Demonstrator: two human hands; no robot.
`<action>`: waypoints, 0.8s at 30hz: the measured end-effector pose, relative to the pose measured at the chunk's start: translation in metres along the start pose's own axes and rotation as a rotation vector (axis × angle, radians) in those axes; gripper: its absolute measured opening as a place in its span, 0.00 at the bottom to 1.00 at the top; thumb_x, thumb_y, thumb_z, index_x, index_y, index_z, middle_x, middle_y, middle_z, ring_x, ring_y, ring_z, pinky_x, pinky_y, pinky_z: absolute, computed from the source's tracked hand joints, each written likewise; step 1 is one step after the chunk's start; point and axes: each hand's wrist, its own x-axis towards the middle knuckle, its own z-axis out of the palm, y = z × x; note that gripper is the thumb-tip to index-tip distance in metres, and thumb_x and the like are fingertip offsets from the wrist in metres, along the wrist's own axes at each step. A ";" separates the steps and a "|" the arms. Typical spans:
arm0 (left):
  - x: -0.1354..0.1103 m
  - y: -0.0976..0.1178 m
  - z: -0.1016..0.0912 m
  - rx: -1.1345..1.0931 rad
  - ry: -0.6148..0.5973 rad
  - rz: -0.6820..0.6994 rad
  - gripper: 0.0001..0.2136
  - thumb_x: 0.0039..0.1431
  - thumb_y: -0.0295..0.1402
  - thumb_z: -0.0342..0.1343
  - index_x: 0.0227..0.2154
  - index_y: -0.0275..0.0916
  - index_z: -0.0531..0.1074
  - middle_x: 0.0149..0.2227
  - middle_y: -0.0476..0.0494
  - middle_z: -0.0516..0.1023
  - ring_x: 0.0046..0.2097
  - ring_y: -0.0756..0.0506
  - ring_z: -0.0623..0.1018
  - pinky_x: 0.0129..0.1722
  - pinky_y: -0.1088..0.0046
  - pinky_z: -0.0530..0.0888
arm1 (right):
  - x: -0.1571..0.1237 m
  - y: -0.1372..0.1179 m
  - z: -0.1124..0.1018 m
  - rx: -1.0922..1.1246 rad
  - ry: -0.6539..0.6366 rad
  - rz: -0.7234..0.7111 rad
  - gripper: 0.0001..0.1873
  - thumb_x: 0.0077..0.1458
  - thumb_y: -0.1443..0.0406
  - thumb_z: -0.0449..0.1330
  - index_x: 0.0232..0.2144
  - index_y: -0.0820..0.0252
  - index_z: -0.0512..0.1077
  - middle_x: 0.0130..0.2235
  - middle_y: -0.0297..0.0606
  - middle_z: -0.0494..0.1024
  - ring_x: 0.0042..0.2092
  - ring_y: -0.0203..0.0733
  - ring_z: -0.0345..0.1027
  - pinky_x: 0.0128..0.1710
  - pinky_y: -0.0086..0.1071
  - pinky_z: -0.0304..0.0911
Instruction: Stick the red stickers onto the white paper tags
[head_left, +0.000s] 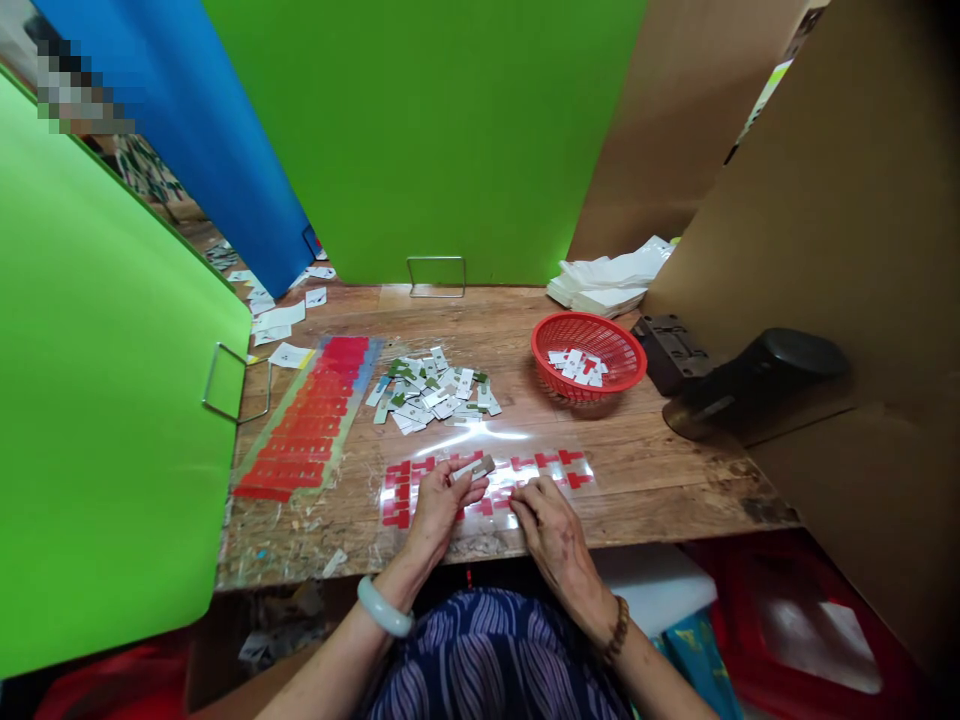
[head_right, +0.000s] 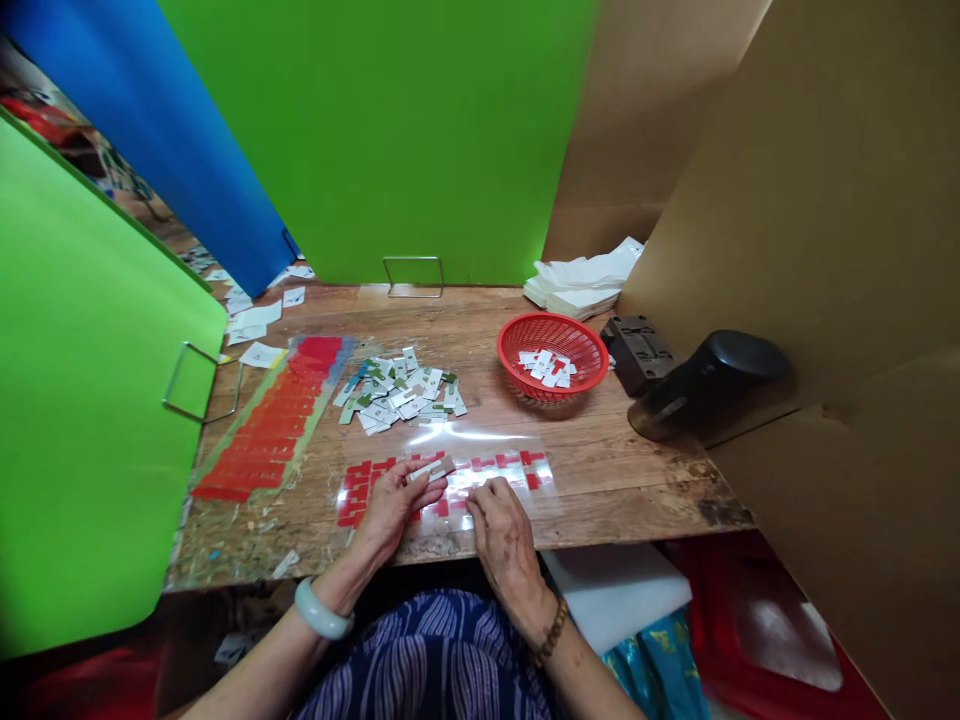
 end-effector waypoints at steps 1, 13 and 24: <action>0.000 0.000 0.000 0.004 0.002 0.003 0.12 0.49 0.23 0.58 0.38 0.29 0.68 0.36 0.33 0.79 0.33 0.46 0.80 0.33 0.75 0.76 | 0.000 0.000 0.002 -0.026 0.005 0.006 0.10 0.58 0.71 0.46 0.28 0.58 0.65 0.32 0.38 0.65 0.35 0.40 0.61 0.36 0.33 0.58; -0.003 0.000 0.002 0.029 0.025 0.040 0.12 0.48 0.26 0.60 0.37 0.30 0.69 0.30 0.37 0.79 0.31 0.46 0.80 0.35 0.73 0.76 | 0.006 0.007 -0.004 0.018 -0.037 0.002 0.06 0.53 0.73 0.50 0.29 0.57 0.63 0.31 0.36 0.65 0.35 0.40 0.60 0.35 0.33 0.57; -0.004 0.000 0.005 0.082 0.048 0.084 0.10 0.51 0.26 0.58 0.37 0.30 0.69 0.30 0.37 0.79 0.32 0.46 0.80 0.33 0.73 0.76 | 0.001 0.005 -0.015 0.170 -0.144 -0.019 0.07 0.55 0.70 0.51 0.26 0.58 0.62 0.31 0.35 0.66 0.35 0.39 0.59 0.36 0.32 0.56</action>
